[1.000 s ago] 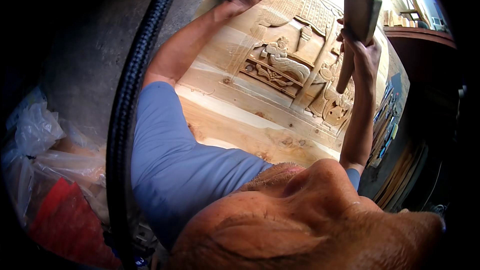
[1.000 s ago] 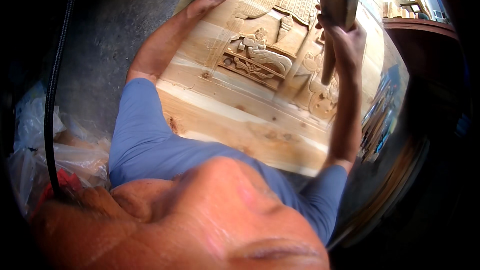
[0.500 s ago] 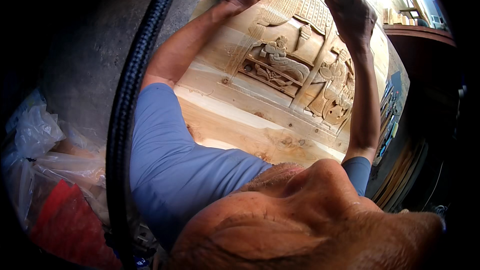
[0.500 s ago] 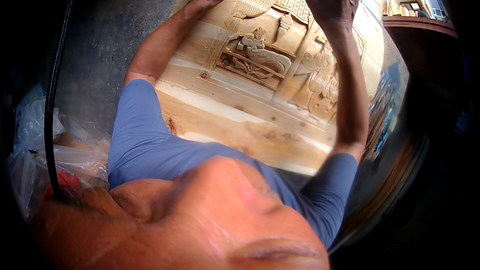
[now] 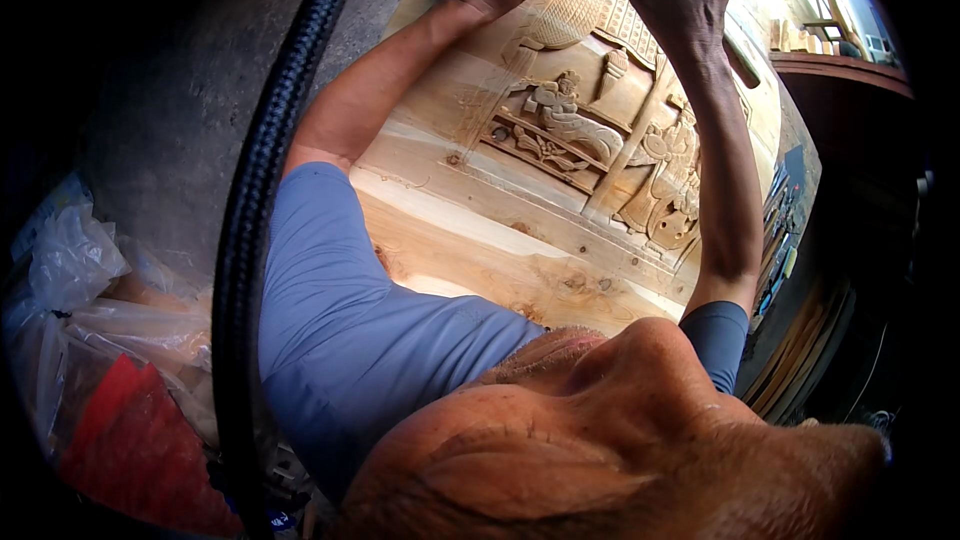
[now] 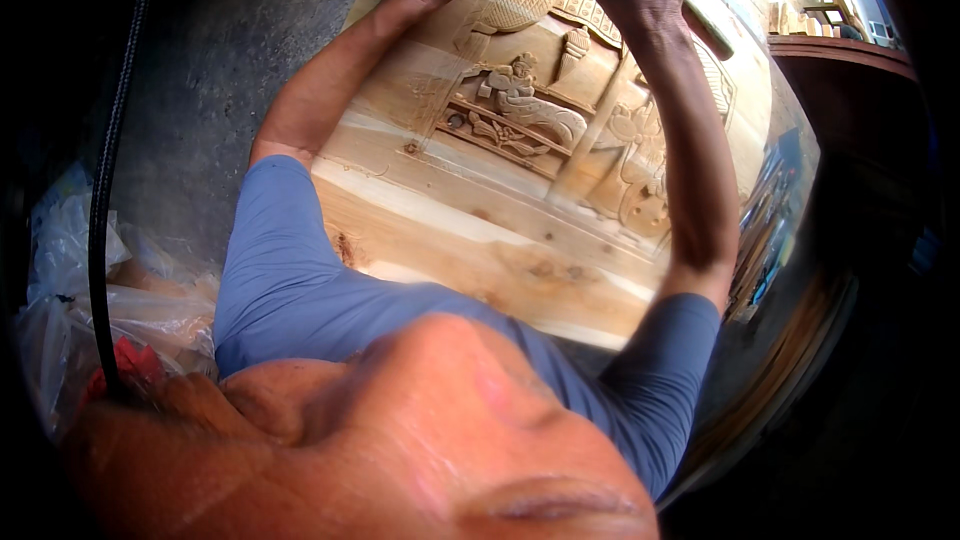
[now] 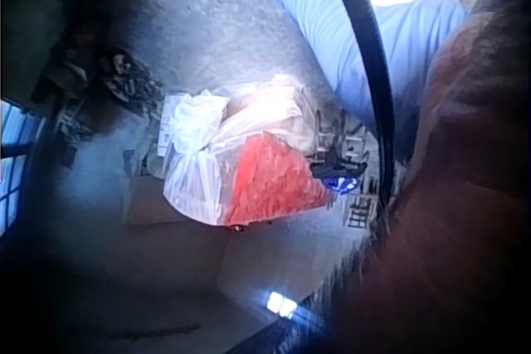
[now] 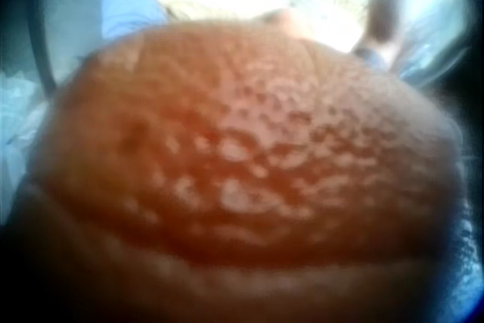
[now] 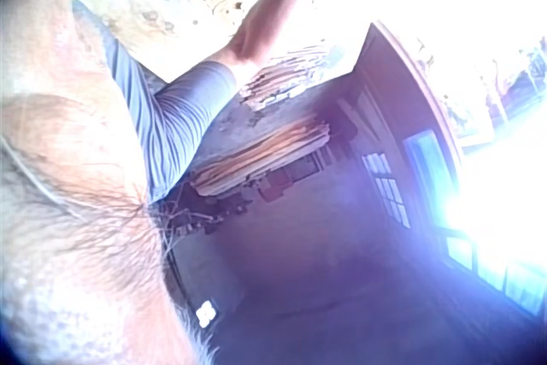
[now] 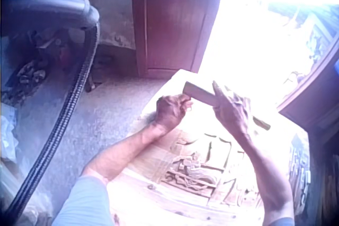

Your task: The person carves a design into a wooden board with a chisel and a mallet. They hold the chisel against the wood and strike it repeatedly with the mallet to remove wood along a sketch.

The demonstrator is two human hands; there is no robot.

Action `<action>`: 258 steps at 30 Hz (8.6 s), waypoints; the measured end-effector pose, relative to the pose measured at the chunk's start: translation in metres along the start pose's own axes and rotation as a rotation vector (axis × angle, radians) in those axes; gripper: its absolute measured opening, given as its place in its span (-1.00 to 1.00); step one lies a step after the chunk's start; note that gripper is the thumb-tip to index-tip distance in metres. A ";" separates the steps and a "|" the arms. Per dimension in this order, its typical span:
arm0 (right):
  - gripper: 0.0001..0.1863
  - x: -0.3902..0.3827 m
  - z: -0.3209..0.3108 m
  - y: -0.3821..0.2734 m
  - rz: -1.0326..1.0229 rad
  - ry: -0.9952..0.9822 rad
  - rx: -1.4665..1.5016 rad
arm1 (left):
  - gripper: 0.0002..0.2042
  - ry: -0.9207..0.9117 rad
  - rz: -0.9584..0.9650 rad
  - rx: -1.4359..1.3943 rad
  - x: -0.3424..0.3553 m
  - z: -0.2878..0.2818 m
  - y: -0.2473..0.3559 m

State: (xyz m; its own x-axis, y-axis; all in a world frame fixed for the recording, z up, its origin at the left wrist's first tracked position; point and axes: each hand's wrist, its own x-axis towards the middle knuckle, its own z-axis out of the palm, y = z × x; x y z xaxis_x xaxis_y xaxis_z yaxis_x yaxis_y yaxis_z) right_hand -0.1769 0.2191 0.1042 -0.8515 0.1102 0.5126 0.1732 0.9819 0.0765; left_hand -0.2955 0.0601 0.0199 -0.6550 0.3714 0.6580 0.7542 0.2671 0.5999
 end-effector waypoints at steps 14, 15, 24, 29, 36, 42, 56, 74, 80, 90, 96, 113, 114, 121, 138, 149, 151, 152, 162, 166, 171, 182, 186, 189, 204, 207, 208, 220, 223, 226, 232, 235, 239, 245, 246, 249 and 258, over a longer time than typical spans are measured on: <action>-0.48 0.024 -0.022 0.004 -0.099 -0.023 0.015 | -0.84 0.018 0.129 0.091 -0.006 0.013 -0.019; -0.49 0.031 -0.028 0.005 0.008 -0.059 0.004 | -0.84 0.063 0.165 0.076 -0.007 0.015 -0.021; -0.60 0.031 -0.032 -0.003 -0.228 0.141 0.081 | -0.86 0.003 0.091 0.037 -0.003 0.012 -0.012; -0.59 0.032 -0.043 0.003 0.233 0.200 0.237 | -0.85 0.036 0.144 0.026 -0.005 0.011 -0.015; -0.48 0.022 -0.027 0.015 -0.119 0.062 -0.053 | -0.82 0.018 0.113 0.031 -0.006 0.017 -0.019; -0.47 -0.016 -0.039 0.027 -0.001 0.210 0.087 | -0.81 0.010 -0.066 -0.123 -0.013 -0.007 -0.013; -0.58 -0.041 -0.026 0.026 0.267 -0.058 0.265 | -0.86 -0.149 -0.118 -0.348 -0.011 -0.022 -0.002; -0.55 -0.045 -0.019 0.036 0.134 -0.003 0.092 | -0.84 -0.120 -0.004 -0.237 -0.013 -0.020 0.001; -0.53 -0.036 -0.024 0.035 0.085 0.061 0.077 | -0.82 -0.082 0.050 -0.216 -0.014 -0.016 -0.002; -0.57 -0.004 -0.037 -0.003 -0.061 -0.108 -0.078 | -0.80 -0.054 0.114 -0.110 -0.016 -0.010 -0.007; -0.44 -0.008 -0.036 0.015 0.039 0.295 -0.145 | -0.78 -0.100 0.097 -0.164 -0.016 -0.013 -0.009; -0.37 -0.047 -0.037 0.033 -0.046 0.208 0.001 | -0.93 -0.133 -0.038 -0.274 -0.019 -0.032 0.007; -0.37 -0.047 -0.037 0.033 -0.053 0.214 0.010 | -0.92 -0.120 -0.035 -0.263 -0.020 -0.031 0.007; -0.36 -0.048 -0.029 0.030 -0.041 0.197 -0.007 | -0.84 -0.088 0.034 -0.145 -0.023 -0.026 0.002; -0.55 -0.025 -0.036 0.013 -0.077 0.002 -0.124 | -0.81 -0.043 0.298 0.092 -0.028 -0.019 -0.006; -0.50 -0.060 -0.062 0.025 0.259 0.169 0.447 | -0.67 -0.190 0.074 -0.200 -0.043 -0.025 -0.046; -0.50 -0.067 -0.056 0.027 0.382 -0.007 0.566 | -0.68 -0.100 0.249 -0.139 -0.047 -0.020 -0.052; -0.50 -0.068 -0.054 0.028 0.459 -0.100 0.615 | -0.68 -0.053 0.335 -0.108 -0.048 -0.017 -0.054; -0.62 -0.076 -0.047 0.024 0.718 -0.404 1.332 | -0.69 -0.018 0.261 -0.300 -0.046 -0.024 -0.031; -0.63 -0.083 -0.046 0.023 0.597 -0.375 1.324 | -0.83 -0.174 -0.075 -0.210 -0.043 -0.030 -0.008; -0.69 -0.086 -0.048 0.018 0.601 -0.221 1.008 | -0.83 -0.112 0.028 -0.171 -0.040 -0.039 0.003; -0.48 -0.084 -0.037 0.014 0.277 0.033 0.531 | -0.81 -0.126 0.020 -0.166 -0.040 -0.038 0.003; -0.40 -0.072 -0.032 0.012 0.067 0.108 0.193 | -0.81 -0.080 0.098 -0.117 -0.039 -0.037 0.003; -0.40 -0.059 -0.037 0.016 -0.024 0.164 0.112 | -0.80 -0.068 0.124 -0.087 -0.042 -0.033 -0.002; -0.54 -0.019 -0.060 0.007 -0.065 0.145 0.071 | -0.82 -0.022 0.287 -0.037 -0.047 -0.027 -0.012; -0.51 -0.025 -0.051 0.003 -0.053 0.311 0.248 | -0.82 -0.041 0.245 -0.039 -0.047 -0.026 -0.010; -0.54 -0.027 -0.044 0.000 -0.127 0.366 0.260 | -0.82 -0.047 0.226 -0.012 -0.047 -0.026 -0.009; -0.45 -0.072 -0.056 0.013 0.027 0.092 0.014 | -0.82 -0.164 -0.054 -0.292 -0.044 -0.053 0.003; -0.47 -0.079 -0.055 0.012 0.041 0.076 0.068 | -0.85 -0.208 -0.201 -0.397 -0.044 -0.054 0.007; -0.49 -0.080 -0.053 0.015 -0.002 0.138 0.059 | -0.86 -0.199 -0.117 -0.315 -0.043 -0.054 0.008; -0.53 -0.082 -0.051 0.017 0.034 0.106 0.088 | -0.87 -0.173 -0.011 -0.269 -0.042 -0.055 0.007; -0.53 -0.081 -0.049 0.014 0.039 0.110 0.086 | -0.89 -0.126 0.060 -0.231 -0.042 -0.055 0.006; -0.53 -0.076 -0.049 0.010 0.059 0.084 0.110 | -0.89 -0.113 0.145 -0.195 -0.044 -0.051 -0.003; -0.54 -0.064 -0.052 0.002 0.097 0.257 0.134 | -0.86 -0.009 0.494 0.019 -0.055 -0.034 -0.024; -0.58 -0.062 -0.053 0.001 0.095 0.332 0.113 | -0.86 -0.015 0.431 -0.014 -0.056 -0.032 -0.026; -0.77 -0.057 -0.039 -0.007 0.031 0.433 0.501 | -0.87 0.006 0.356 -0.059 -0.060 -0.028 -0.028; -0.53 -0.053 -0.066 0.017 0.033 0.070 -0.097 | -0.72 -0.084 0.326 -0.009 -0.053 -0.040 -0.011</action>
State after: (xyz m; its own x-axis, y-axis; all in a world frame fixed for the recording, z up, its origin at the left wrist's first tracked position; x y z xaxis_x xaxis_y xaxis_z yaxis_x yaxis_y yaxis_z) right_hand -0.0963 0.2195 0.1350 -0.8083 0.1277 0.5747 0.2503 0.9581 0.1392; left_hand -0.2702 0.0021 -0.0035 -0.3730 0.5077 0.7766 0.9226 0.1144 0.3684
